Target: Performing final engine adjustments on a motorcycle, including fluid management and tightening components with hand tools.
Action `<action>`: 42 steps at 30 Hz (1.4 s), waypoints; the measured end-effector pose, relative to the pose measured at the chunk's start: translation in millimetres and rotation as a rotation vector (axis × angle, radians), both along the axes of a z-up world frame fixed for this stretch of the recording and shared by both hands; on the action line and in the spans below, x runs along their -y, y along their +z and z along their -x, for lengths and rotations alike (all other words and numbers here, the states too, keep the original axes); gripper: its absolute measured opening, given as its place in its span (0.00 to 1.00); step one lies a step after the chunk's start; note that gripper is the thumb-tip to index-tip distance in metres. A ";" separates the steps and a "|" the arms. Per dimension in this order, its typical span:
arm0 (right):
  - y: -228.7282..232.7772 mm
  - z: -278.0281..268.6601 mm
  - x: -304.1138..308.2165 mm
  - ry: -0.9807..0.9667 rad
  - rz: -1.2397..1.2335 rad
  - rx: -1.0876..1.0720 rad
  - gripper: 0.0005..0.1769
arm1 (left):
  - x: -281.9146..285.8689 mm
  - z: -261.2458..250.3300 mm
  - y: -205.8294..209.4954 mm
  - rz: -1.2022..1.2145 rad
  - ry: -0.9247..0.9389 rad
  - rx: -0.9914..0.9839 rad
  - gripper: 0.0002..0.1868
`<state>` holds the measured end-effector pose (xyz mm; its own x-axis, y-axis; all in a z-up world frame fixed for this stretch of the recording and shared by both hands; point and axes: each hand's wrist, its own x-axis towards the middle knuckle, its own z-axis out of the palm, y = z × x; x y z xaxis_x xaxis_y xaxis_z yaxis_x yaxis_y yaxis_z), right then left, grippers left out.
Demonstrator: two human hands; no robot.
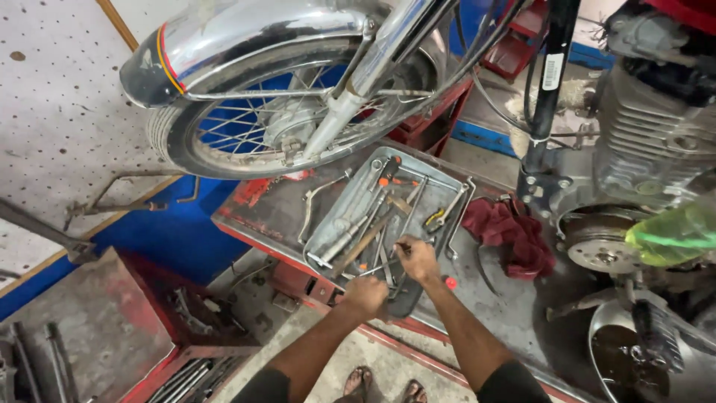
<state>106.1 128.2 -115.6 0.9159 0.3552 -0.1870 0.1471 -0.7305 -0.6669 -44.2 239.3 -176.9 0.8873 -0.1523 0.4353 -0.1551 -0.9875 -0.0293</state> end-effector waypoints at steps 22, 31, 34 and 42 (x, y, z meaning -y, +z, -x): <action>-35.2 -197.4 -64.2 0.140 0.414 0.218 0.26 | -26.7 -217.8 80.1 0.472 0.238 -0.715 0.15; 5.0 -99.3 -21.8 -0.076 -0.075 0.479 0.21 | -12.2 -207.2 79.7 0.592 0.324 -0.713 0.14; 5.7 -48.4 9.8 -0.241 -0.486 0.552 0.20 | 6.1 -202.8 46.5 1.048 0.433 -0.517 0.16; 66.6 74.5 102.6 -0.452 -0.266 0.279 0.14 | 126.9 -151.1 80.4 1.632 0.364 -0.498 0.24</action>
